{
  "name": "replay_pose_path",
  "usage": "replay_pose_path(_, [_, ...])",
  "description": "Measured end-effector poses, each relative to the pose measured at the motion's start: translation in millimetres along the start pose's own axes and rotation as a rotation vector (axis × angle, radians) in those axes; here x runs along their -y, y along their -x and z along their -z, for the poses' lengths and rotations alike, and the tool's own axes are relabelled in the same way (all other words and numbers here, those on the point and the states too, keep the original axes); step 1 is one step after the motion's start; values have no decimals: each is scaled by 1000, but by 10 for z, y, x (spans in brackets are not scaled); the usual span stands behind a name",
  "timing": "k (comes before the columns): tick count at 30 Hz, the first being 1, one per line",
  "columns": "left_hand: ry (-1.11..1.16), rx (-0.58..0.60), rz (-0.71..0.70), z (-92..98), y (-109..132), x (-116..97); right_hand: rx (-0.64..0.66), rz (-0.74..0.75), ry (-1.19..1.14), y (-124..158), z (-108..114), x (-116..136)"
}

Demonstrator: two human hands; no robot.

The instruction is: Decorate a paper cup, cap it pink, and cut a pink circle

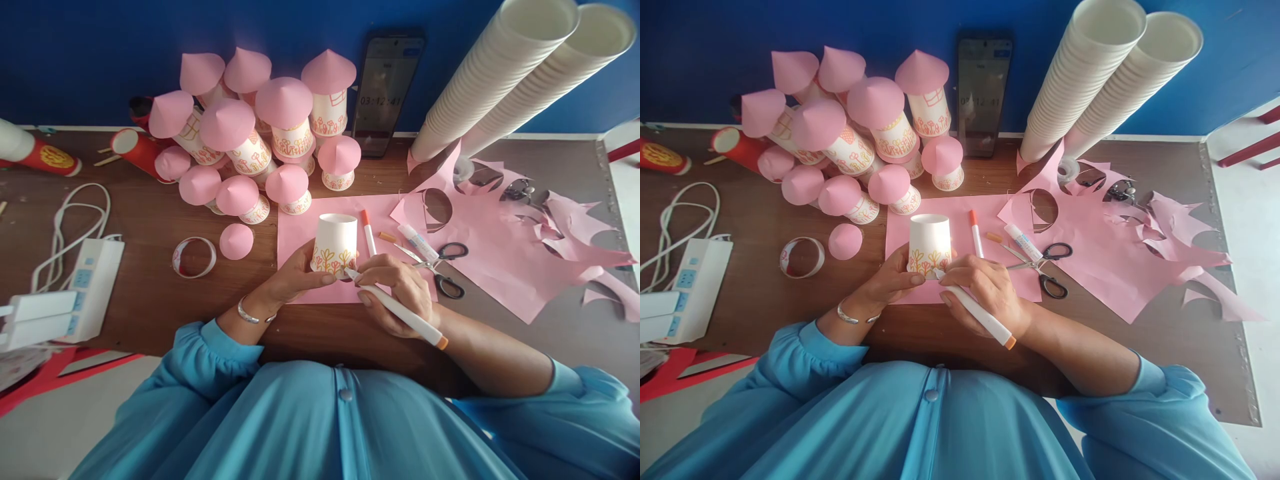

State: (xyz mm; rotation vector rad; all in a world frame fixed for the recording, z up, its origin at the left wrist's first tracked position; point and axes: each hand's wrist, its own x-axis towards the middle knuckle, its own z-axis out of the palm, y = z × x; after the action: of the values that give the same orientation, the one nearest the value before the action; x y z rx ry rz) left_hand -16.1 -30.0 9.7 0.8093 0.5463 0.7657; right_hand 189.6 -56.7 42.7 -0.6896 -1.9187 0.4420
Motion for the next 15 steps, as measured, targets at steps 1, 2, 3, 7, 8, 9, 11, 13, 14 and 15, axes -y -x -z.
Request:
replay_pose_path(1, [3,4,-1,-1,-1,0,0,1,-3,2,1,-2])
replay_pose_path(2, [6,3,0,-2,-3,0,5,-2,-4,4,1,-3])
replay_pose_path(3, [5,-1,2,-4,-4,0,14,-5,-3,6,3,-4])
replay_pose_path(7, [-3,-27,14,-3,-8,1,35,-7,9,9,11,1])
replay_pose_path(8, [-3,-24,11,-2,-8,0,35,-8,11,9,13,4])
replay_pose_path(9, [-2,-19,7,-3,-8,-3,35,-12,12,9,15,7])
replay_pose_path(11, [3,-13,-5,-7,-8,-10,37,-22,8,8,18,13])
replay_pose_path(13, [10,-14,-12,-15,-8,-20,36,-25,3,8,20,16])
replay_pose_path(14, [13,-16,-12,-20,-8,-25,37,-24,3,9,19,17])
replay_pose_path(15, [13,-19,-8,-24,-7,-28,37,-24,4,9,18,17])
